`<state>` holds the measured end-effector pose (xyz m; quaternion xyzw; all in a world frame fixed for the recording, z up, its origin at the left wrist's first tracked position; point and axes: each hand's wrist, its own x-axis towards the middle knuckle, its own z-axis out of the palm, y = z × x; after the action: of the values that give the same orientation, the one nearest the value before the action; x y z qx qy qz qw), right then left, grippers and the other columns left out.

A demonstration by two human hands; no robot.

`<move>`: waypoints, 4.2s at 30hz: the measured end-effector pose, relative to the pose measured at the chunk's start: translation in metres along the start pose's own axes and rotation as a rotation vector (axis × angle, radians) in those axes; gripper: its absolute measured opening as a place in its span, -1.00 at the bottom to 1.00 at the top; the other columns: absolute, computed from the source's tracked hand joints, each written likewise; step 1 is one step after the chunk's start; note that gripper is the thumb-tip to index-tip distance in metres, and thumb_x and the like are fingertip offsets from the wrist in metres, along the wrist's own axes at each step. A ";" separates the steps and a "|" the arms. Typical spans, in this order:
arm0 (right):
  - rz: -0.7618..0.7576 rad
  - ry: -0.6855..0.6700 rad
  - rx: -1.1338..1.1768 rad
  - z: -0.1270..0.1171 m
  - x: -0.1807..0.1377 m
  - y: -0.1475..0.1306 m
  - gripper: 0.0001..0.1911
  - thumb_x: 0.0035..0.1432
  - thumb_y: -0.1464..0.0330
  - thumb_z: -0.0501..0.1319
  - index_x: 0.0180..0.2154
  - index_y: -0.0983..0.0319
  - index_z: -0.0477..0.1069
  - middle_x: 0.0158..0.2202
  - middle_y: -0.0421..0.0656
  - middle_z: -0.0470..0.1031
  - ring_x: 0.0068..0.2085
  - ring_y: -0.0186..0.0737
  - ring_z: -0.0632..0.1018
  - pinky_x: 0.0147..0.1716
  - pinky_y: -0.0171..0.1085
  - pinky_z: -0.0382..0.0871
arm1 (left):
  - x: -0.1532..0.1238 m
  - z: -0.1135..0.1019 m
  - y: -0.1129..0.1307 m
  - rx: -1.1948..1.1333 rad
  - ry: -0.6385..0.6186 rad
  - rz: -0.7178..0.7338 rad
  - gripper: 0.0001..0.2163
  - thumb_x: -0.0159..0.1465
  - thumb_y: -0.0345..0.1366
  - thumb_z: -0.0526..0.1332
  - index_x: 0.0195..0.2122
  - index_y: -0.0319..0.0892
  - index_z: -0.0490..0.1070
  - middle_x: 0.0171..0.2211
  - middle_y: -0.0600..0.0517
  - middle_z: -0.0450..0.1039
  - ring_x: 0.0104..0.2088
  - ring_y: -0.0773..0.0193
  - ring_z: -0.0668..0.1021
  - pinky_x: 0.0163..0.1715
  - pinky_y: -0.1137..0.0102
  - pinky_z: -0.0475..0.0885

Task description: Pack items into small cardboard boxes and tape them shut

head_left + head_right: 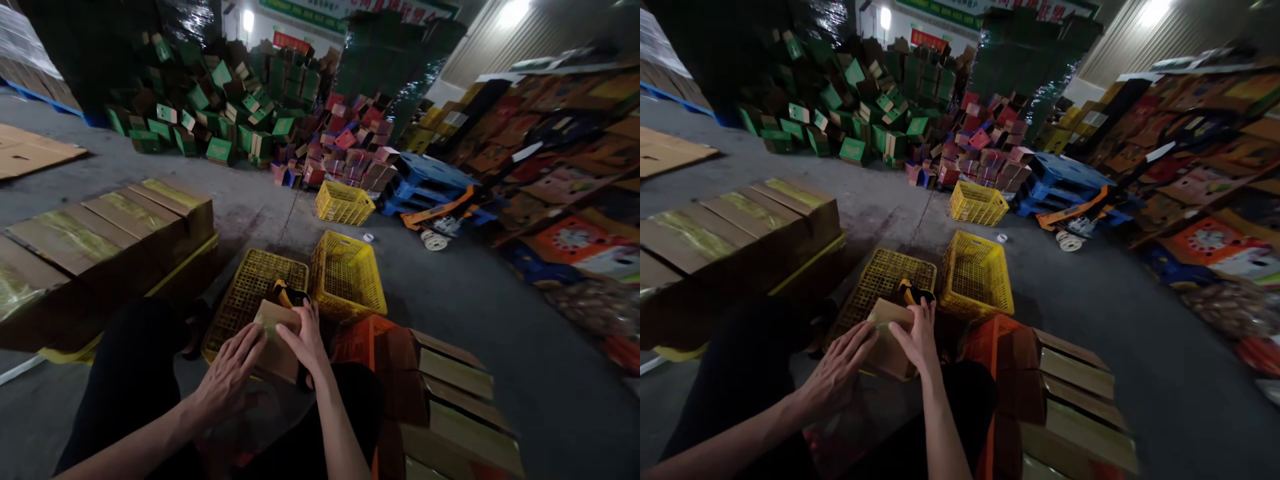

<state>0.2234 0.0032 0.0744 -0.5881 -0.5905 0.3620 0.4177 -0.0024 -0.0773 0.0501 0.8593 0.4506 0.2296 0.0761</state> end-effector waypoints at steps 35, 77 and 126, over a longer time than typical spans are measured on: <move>-0.221 0.183 -0.614 0.049 -0.012 -0.027 -0.52 0.26 0.01 0.22 -0.06 0.29 0.42 -0.04 0.17 0.49 0.25 0.31 0.33 0.21 0.22 0.27 | 0.026 0.009 -0.013 -0.086 0.153 -0.064 -0.02 0.30 0.29 0.10 0.50 -0.21 -0.31 0.43 -0.28 0.02 0.38 -0.15 0.19 0.28 0.05 0.21; 0.316 0.031 0.702 0.009 -0.060 0.026 -0.24 0.12 -0.01 0.37 0.31 -0.05 0.28 0.37 -0.25 0.25 0.41 -0.05 0.20 0.37 0.06 0.09 | 0.055 0.001 0.027 0.195 0.002 0.181 -0.07 0.34 0.30 -0.02 0.47 -0.38 -0.11 0.42 -0.28 0.03 0.41 -0.13 0.15 0.38 0.07 -0.04; 0.317 0.121 0.448 0.015 -0.042 0.036 -0.34 0.28 -0.08 0.14 0.32 0.01 0.28 0.41 -0.26 0.18 0.43 -0.09 0.16 0.42 -0.03 0.01 | 0.051 -0.018 -0.008 -0.039 -0.074 -0.001 -0.16 0.39 0.22 -0.01 0.50 -0.13 -0.34 0.46 -0.17 -0.09 0.44 -0.02 0.06 0.36 0.02 0.13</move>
<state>0.2223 -0.0357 0.0329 -0.5865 -0.3704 0.5086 0.5101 0.0083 -0.0325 0.0797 0.8655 0.4431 0.2064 0.1096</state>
